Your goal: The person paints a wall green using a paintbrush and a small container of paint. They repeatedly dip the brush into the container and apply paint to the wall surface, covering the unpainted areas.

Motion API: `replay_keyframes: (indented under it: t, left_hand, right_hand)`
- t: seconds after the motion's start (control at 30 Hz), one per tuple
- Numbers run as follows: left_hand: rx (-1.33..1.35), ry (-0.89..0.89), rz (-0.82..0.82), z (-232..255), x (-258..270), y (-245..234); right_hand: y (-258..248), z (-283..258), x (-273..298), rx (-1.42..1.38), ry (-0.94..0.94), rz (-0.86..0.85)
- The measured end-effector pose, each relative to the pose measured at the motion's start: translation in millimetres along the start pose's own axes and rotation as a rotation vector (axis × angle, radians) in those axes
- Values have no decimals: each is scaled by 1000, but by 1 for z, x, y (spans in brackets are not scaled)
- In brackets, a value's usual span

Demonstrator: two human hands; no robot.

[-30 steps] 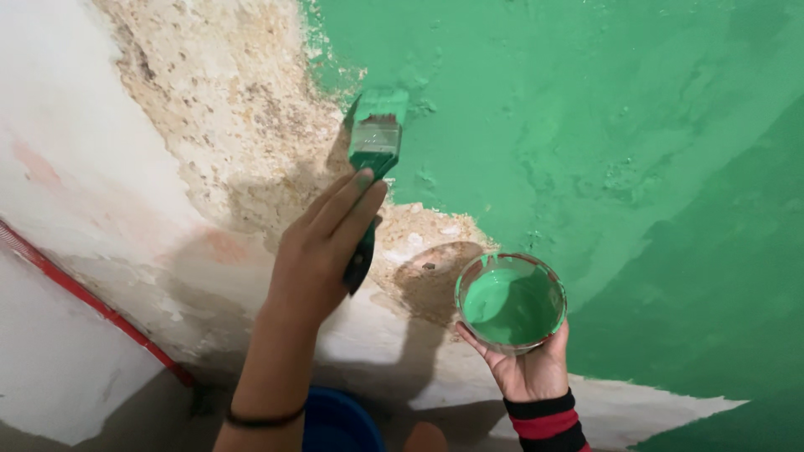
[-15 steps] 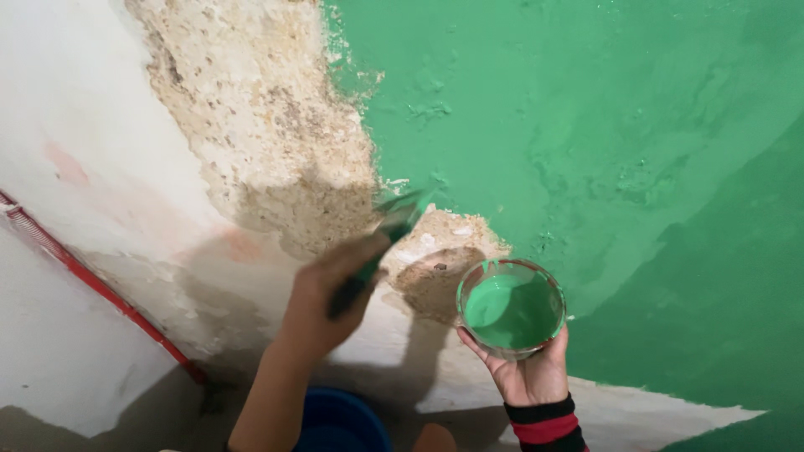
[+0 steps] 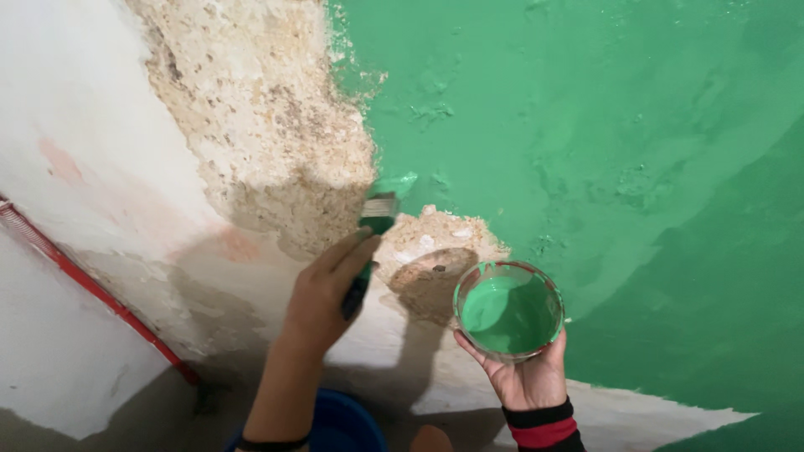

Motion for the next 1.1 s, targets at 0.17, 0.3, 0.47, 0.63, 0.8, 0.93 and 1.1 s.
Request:
replay_keyframes:
  t: [0.17, 0.3, 0.47, 0.63, 0.8, 0.93, 1.1]
  left_hand:
    - [-72, 47, 21, 4, 1, 3]
    - [0, 118, 12, 14, 2, 9]
    - [-48, -37, 28, 17, -1, 4]
    - [42, -43, 57, 21, 5, 10]
    - [-58, -114, 117, 19, -8, 5]
    - [-87, 0, 194, 36, -30, -21]
    - [-105, 211, 196, 29, -70, -17]
  right_hand:
    - [-4, -1, 0, 23, -5, 67]
    - [-6, 0, 1, 6, 7, 41]
    - [-10, -5, 2, 16, -6, 59]
    - [-12, -3, 0, -9, 4, 41]
    - [-16, -7, -1, -12, -9, 59]
    - [-14, -12, -2, -33, 3, 62]
    - [-9, -10, -2, -1, 2, 63]
Point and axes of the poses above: each hand's wrist, its own x-axis away from the middle knuckle, its own y-axis out of the palm, z = x × y, the point moved 4 cm from there along -x, towards the middle knuckle, and after that the axes turned 14 degrees about z, right-handed, at the moved point
